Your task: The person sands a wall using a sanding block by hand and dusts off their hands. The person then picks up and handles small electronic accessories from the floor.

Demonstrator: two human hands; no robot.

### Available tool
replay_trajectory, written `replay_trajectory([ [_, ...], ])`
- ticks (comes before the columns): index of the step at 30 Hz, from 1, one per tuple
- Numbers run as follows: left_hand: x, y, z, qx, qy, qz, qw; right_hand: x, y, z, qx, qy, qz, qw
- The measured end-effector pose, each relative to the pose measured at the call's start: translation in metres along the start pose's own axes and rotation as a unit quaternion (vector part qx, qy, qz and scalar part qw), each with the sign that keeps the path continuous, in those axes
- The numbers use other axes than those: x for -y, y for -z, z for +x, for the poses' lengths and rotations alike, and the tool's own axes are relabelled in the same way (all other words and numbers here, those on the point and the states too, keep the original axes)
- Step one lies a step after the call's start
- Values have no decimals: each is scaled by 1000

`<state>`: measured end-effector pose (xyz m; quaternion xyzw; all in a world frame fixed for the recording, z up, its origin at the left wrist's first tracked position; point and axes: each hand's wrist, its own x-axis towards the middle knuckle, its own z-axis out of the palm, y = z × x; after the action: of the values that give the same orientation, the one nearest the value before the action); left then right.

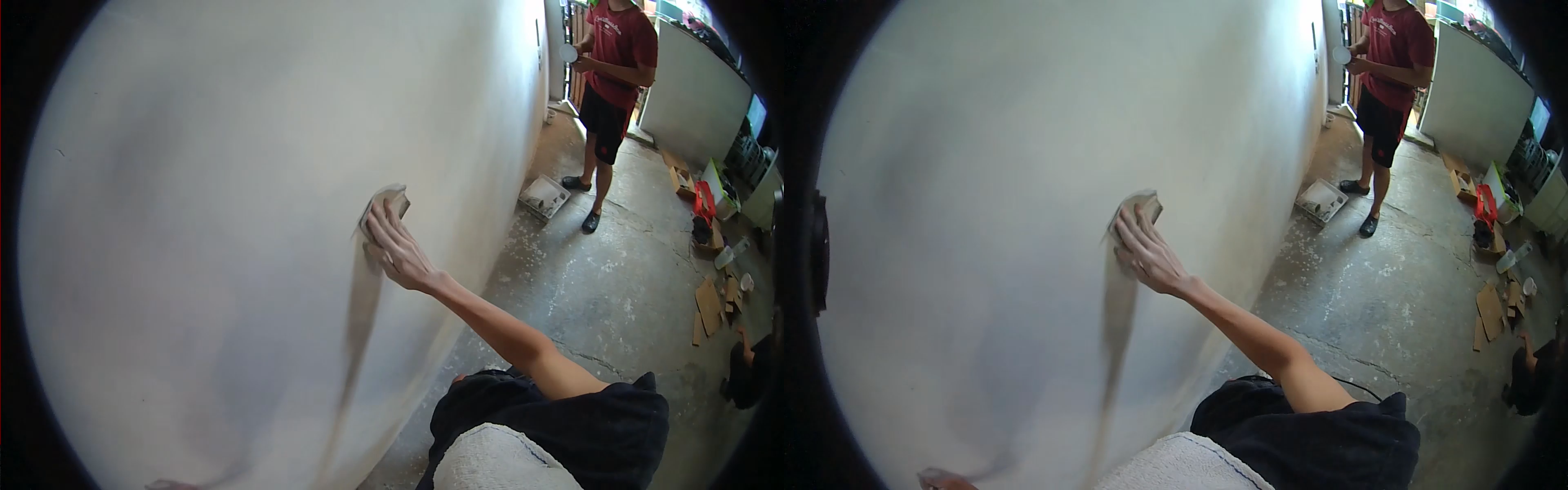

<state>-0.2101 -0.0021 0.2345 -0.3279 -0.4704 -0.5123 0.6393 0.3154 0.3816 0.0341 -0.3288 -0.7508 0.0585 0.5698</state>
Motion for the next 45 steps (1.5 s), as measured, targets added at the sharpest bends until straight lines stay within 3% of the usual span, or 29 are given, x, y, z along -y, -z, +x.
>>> replay_trajectory([
  [3, 6, 3, -5, 4, -44, -13, 999, 7, 1, 16, -21, 21, -39, 999],
  [7, 16, 2, -5, -8, 17, -13, 1000, 4, 4, 43, -106, 6, -24, 994],
  [12, 19, 6, -2, 5, -50, -6, 999, 9, 3, 40, -97, 18, -24, 995],
  [15, 90, 30, -10, 60, -23, 113, 992, 3, 1, 40, -101, 27, -39, 994],
  [27, 87, 32, -11, 53, -21, 115, 992, 3, 8, 40, -178, 39, 10, 983],
  [31, 72, 28, -11, 46, -42, 100, 993, 15, 15, 51, -281, -45, 72, 956],
  [33, 71, 29, -10, 49, -24, 127, 990, 24, 29, 53, -237, -279, 265, 892],
  [35, 73, 29, -10, 48, -35, 126, 990, 12, 35, 53, -225, -281, 259, 896],
  [37, 81, 31, -12, 47, -44, 125, 990, 11, 40, 53, -227, -304, 505, 775],
  [38, 84, 31, -11, 49, -47, 125, 990, 7, 44, 50, -202, -307, 557, 745],
  [42, 83, 27, -13, 44, -47, 125, 990, 4, 57, 49, -182, -316, 607, 706],
  [45, 83, 25, -11, 43, -34, 111, 992, 12, 67, 52, -211, -376, 613, 662],
])
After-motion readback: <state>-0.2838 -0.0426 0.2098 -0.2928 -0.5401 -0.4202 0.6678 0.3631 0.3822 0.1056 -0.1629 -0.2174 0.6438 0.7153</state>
